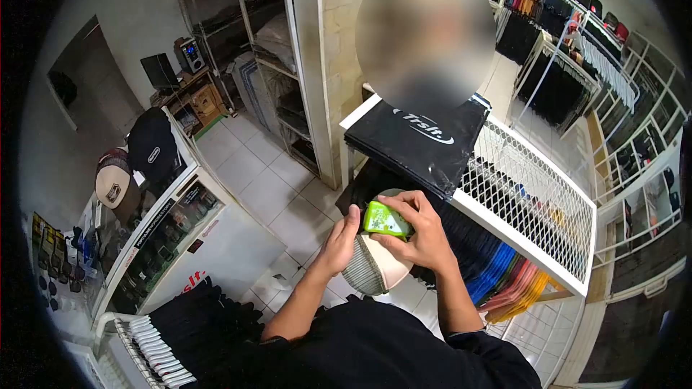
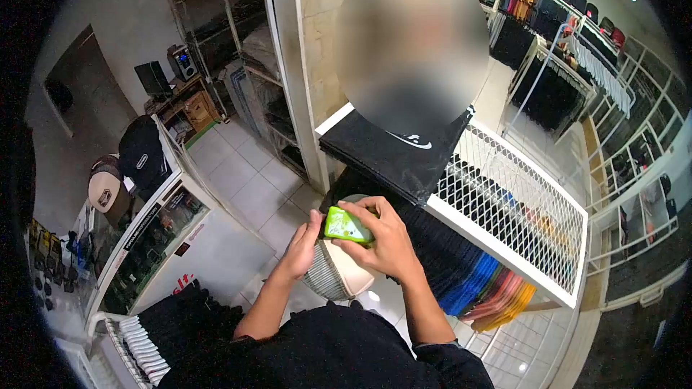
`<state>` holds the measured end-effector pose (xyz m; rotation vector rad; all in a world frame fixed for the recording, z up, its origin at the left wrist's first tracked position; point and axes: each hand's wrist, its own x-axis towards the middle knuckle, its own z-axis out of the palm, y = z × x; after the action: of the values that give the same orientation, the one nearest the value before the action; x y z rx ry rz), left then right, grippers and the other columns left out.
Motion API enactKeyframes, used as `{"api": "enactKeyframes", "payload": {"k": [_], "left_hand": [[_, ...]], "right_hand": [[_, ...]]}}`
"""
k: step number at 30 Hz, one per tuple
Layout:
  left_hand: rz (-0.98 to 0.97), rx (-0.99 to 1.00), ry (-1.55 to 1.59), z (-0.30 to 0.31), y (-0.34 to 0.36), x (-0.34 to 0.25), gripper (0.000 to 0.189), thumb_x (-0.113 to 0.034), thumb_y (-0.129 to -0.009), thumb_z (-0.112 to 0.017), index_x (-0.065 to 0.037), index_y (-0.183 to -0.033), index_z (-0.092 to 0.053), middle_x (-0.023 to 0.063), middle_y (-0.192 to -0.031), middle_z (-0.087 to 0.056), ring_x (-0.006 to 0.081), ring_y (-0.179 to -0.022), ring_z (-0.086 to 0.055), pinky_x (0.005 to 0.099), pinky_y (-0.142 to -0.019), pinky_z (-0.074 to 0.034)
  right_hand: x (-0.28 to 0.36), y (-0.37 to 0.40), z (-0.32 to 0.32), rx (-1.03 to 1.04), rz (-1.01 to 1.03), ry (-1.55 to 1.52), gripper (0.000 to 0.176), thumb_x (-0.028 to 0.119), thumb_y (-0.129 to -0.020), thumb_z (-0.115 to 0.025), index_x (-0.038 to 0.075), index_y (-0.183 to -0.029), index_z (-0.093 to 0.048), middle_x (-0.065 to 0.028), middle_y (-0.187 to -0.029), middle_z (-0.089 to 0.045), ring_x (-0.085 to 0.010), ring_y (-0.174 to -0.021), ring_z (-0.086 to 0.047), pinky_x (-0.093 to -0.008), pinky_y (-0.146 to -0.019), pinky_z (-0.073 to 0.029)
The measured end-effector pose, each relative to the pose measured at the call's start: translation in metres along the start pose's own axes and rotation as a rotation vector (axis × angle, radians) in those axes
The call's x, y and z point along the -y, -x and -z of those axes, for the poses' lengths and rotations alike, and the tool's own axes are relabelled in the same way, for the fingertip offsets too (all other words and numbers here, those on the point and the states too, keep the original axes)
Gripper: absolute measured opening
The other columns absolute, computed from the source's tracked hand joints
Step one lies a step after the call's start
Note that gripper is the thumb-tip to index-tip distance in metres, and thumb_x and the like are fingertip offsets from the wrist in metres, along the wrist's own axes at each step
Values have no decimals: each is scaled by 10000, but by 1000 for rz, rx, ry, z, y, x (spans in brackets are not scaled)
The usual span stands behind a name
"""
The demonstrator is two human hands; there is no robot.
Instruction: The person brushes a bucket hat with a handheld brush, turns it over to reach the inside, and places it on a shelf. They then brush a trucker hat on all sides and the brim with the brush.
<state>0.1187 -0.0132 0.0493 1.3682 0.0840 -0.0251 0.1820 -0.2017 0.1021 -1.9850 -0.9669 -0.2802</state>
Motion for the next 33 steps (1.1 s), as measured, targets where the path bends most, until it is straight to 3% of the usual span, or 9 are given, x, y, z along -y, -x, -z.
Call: {"api": "enactKeyframes", "payload": {"k": [7,10,17,21,25,26,27,29,33], "left_hand": [[43,-300,-224,42,36,7,861,-624,-1102,-266,139,-1366,-566,254,-1392,-614,289,-1349,-546,362,-1139,-393],[153,-27,-148,63,58,-19,874,-625,-1100,-260,143,-1456,-479,286,-1522,-505,325,-1465,-448,369,-1200,-339],[114,46,-47,110,101,19,907,-658,-1090,-200,119,-1434,-518,222,-1487,-555,271,-1404,-496,364,-1183,-358],[150,49,-6,113,117,22,896,-663,-1089,-189,86,-1379,-587,201,-1398,-623,263,-1312,-556,353,-1152,-380],[180,-48,-161,136,122,58,1005,-707,-1065,-187,184,-1452,-444,297,-1532,-484,324,-1471,-427,358,-1219,-305],[103,-108,-170,137,124,67,918,-691,-1077,-151,53,-1361,-608,119,-1261,-686,171,-1155,-614,310,-1071,-438],[107,-121,-166,137,129,64,918,-691,-1077,-151,53,-1361,-608,119,-1261,-686,171,-1155,-614,310,-1071,-438],[136,-107,-61,137,138,51,1039,-742,-1045,-191,175,-1460,-445,306,-1550,-457,331,-1486,-406,363,-1232,-286],[155,-77,-118,146,143,48,1035,-738,-1046,-215,187,-1437,-463,308,-1541,-467,336,-1485,-407,370,-1227,-299]], "right_hand": [[30,6,-41,-268,-78,194,578,252,-784,-855,26,-1280,-664,-198,-1162,-658,-379,-1049,-669,-440,-918,-550],[70,16,-66,-23,41,131,634,270,-755,-881,50,-1313,-677,-174,-1169,-665,-361,-1052,-682,-420,-903,-557],[65,31,-106,-269,-123,295,645,269,-810,-837,67,-1392,-643,-185,-1147,-656,-365,-997,-626,-433,-885,-520],[107,54,-125,100,1,158,673,305,-801,-842,101,-1411,-644,-185,-1157,-648,-351,-1054,-618,-437,-935,-500],[84,58,-140,-251,-246,252,627,194,-784,-831,51,-1366,-646,-220,-1172,-631,-378,-1046,-615,-466,-932,-498],[88,59,-140,-249,-227,254,624,185,-780,-829,44,-1359,-645,-218,-1176,-629,-379,-1056,-616,-465,-937,-498],[92,58,-139,-256,-199,257,620,175,-776,-827,38,-1353,-644,-216,-1179,-627,-379,-1066,-617,-465,-943,-498],[115,58,-140,-142,-75,123,622,193,-755,-836,56,-1335,-659,-203,-1223,-624,-376,-1130,-619,-455,-985,-489],[113,59,-152,-97,-62,33,607,189,-756,-848,52,-1319,-668,-205,-1210,-627,-365,-1102,-622,-438,-957,-506]]}}
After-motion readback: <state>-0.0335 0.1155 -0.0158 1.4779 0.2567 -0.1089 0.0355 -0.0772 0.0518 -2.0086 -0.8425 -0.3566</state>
